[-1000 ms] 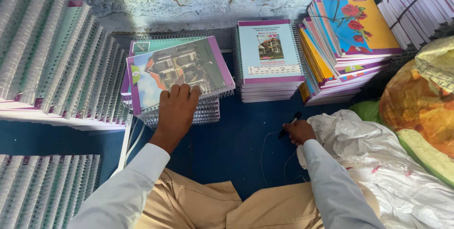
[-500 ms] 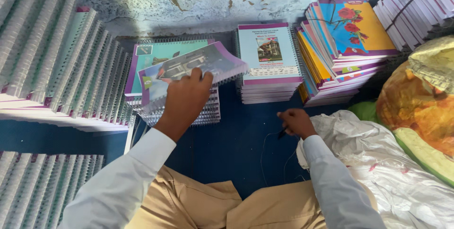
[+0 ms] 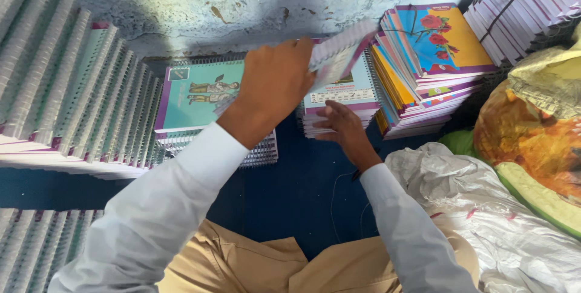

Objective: The person sits on the floor and repeatedly picks up spiral-bound notebooks from a stack, writes on the cover with a black marker, and places them onto a separate stack. The person handles the notebooks one at a time throughout the clip.

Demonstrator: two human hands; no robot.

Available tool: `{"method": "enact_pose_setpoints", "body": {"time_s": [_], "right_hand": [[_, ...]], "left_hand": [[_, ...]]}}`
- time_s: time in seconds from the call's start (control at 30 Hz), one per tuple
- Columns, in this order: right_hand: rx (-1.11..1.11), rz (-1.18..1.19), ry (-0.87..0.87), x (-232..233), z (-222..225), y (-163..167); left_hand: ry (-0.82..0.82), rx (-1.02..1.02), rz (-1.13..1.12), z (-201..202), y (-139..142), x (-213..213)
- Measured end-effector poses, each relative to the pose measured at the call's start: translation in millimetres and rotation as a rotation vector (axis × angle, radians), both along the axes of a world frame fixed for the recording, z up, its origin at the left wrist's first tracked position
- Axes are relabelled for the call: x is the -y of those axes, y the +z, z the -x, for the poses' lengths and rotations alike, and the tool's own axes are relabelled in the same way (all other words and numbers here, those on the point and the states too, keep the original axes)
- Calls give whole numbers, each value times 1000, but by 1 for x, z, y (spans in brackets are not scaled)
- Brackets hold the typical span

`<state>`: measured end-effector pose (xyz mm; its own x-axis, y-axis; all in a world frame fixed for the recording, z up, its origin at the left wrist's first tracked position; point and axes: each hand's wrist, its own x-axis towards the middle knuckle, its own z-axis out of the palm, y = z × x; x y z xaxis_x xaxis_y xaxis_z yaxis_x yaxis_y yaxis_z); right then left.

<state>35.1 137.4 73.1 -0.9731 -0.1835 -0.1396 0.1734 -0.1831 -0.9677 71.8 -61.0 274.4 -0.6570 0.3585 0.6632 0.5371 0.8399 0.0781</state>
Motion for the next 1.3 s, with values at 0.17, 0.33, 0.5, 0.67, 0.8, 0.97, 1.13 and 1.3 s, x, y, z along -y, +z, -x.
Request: {"method": "enact_pose_setpoints", "body": {"time_s": [0.17, 0.33, 0.5, 0.67, 0.8, 0.97, 1.13, 1.3], "right_hand": [[58, 443, 39, 7, 12, -3], [-167, 588, 92, -28, 8, 20], [-253, 342, -74, -69, 41, 53], [-180, 125, -57, -102, 89, 74], [-166, -100, -24, -114, 126, 77], [-221, -495, -14, -117, 149, 62], [-192, -752, 11, -111, 158, 44], [-133, -729, 33, -109, 167, 31]], "left_hand": [[-122, 139, -263, 22, 7, -17], [-193, 171, -539, 74, -9, -13], [-358, 357, -903, 136, -54, -9], [-327, 613, -1271, 184, -104, -15], [-253, 726, -1382, 210, -137, -18], [-2, 689, -1212, 221, -172, -28], [274, 645, -976, 228, -196, -41], [332, 704, -954, 234, -213, -39]]}}
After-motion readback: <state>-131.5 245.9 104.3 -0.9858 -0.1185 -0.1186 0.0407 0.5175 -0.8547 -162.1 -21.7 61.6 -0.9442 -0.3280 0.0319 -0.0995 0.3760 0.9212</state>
